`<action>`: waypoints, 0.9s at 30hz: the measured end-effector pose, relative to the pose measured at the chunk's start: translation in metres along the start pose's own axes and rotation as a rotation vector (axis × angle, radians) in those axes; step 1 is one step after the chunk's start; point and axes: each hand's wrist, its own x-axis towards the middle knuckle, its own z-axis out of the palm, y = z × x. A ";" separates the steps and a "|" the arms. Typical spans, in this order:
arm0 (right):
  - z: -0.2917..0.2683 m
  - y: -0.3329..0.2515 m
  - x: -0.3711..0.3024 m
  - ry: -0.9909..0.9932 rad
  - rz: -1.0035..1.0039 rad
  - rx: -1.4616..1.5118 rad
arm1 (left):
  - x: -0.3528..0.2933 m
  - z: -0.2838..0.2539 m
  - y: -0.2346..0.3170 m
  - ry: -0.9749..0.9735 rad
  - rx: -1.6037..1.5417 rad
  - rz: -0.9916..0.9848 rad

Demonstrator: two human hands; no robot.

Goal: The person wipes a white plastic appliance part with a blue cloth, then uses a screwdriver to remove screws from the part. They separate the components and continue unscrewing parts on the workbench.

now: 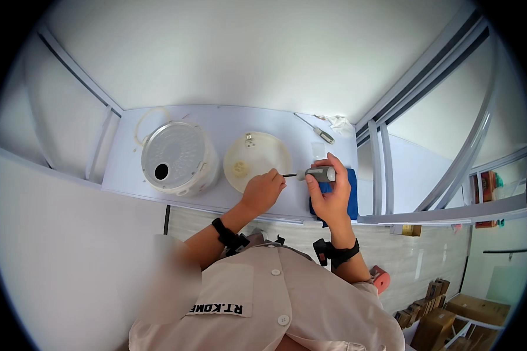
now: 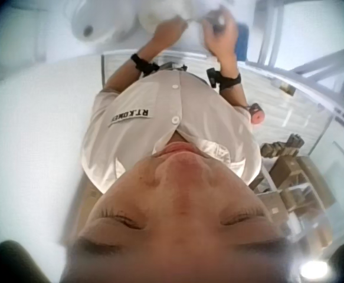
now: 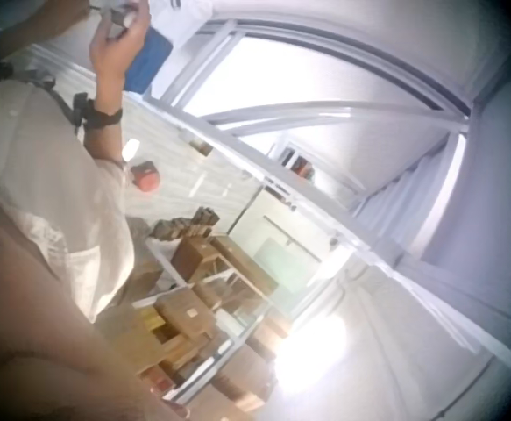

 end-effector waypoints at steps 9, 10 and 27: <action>-0.034 -0.007 -0.026 0.096 0.032 -0.088 | 0.008 0.041 0.019 0.051 0.226 0.245; -0.038 -0.007 -0.030 0.109 0.038 -0.089 | 0.010 0.046 0.021 0.050 0.238 0.270; -0.072 -0.012 -0.062 0.206 0.092 -0.174 | 0.012 0.100 0.028 -0.180 0.143 0.229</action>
